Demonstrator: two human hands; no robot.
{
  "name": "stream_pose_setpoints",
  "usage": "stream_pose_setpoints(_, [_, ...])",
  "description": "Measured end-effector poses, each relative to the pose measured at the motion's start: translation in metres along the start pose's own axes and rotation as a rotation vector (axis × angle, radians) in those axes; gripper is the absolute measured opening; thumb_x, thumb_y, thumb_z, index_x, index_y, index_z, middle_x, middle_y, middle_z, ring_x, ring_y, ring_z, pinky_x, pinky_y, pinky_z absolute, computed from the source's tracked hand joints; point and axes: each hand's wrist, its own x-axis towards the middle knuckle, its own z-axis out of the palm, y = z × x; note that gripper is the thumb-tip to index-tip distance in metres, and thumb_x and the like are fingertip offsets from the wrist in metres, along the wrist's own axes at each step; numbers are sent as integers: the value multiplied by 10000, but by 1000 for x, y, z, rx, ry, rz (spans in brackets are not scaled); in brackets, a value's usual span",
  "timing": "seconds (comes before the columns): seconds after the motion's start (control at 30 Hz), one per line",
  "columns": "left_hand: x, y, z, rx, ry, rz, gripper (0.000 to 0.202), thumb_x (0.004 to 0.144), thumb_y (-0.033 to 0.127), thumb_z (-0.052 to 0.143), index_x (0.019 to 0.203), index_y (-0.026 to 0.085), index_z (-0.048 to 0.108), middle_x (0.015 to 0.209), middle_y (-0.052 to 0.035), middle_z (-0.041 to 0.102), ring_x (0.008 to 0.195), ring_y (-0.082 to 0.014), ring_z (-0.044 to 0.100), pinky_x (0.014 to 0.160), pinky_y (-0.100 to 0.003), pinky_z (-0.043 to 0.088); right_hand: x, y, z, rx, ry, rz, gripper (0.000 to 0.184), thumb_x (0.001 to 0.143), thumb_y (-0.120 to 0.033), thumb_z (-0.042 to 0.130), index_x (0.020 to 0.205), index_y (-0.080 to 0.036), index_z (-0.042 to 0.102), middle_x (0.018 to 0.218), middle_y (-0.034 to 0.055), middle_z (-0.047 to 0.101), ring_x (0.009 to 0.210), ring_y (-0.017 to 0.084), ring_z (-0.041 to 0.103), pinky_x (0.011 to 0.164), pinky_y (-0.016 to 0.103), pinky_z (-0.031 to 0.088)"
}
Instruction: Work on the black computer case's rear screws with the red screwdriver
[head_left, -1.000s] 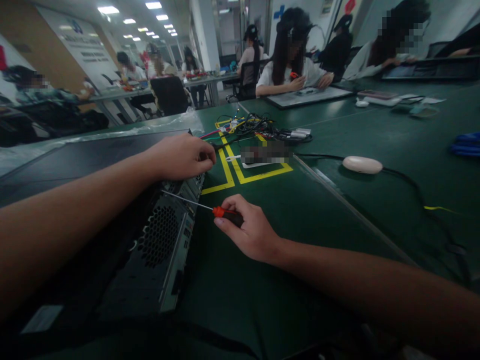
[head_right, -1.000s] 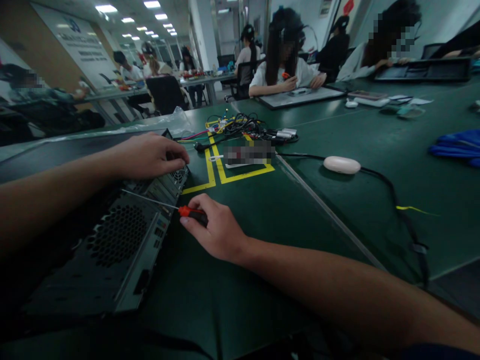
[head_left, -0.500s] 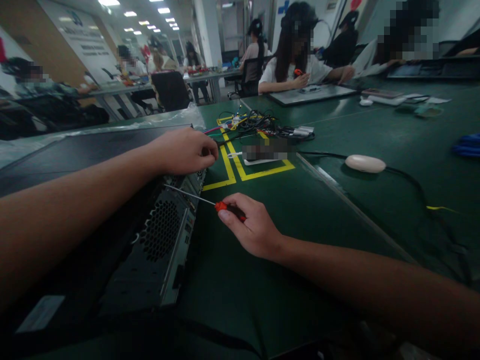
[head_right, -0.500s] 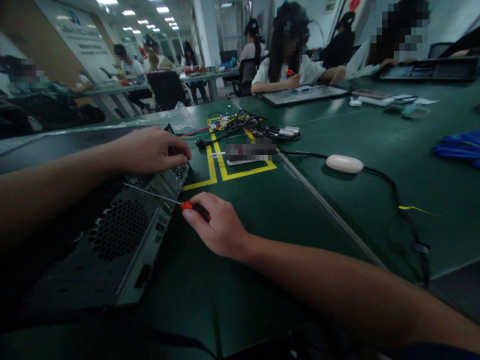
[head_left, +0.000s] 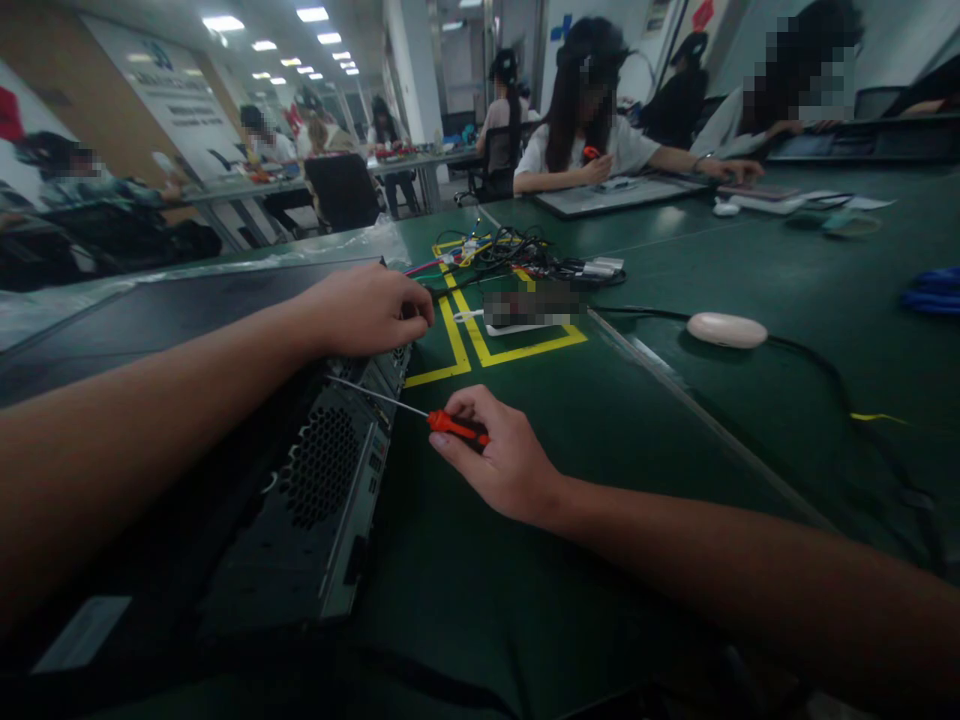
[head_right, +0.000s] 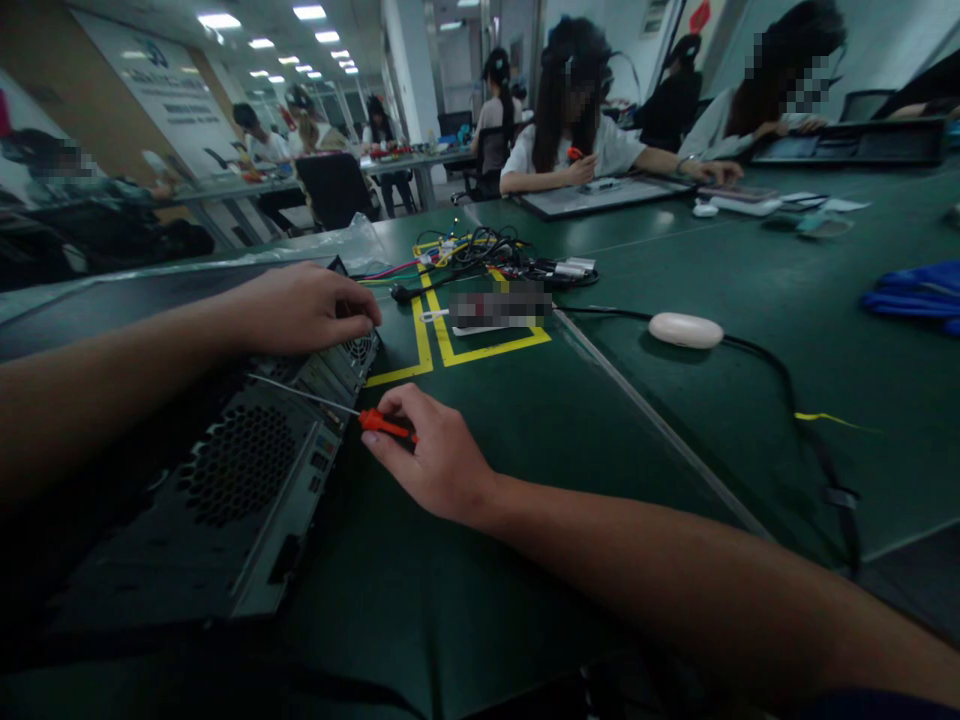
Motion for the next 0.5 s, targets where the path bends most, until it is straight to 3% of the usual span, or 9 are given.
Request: stream_pose_setpoints(0.5, [0, -3, 4, 26, 29, 41, 427, 907, 475, 492, 1100, 280, 820, 968, -59, 817, 833, -220, 715, 807, -356, 511, 1, 0, -2, -10, 3, -8, 170, 986, -359, 689, 1061, -223, 620, 1008, 33, 708, 855, 178, 631, 820, 345, 505])
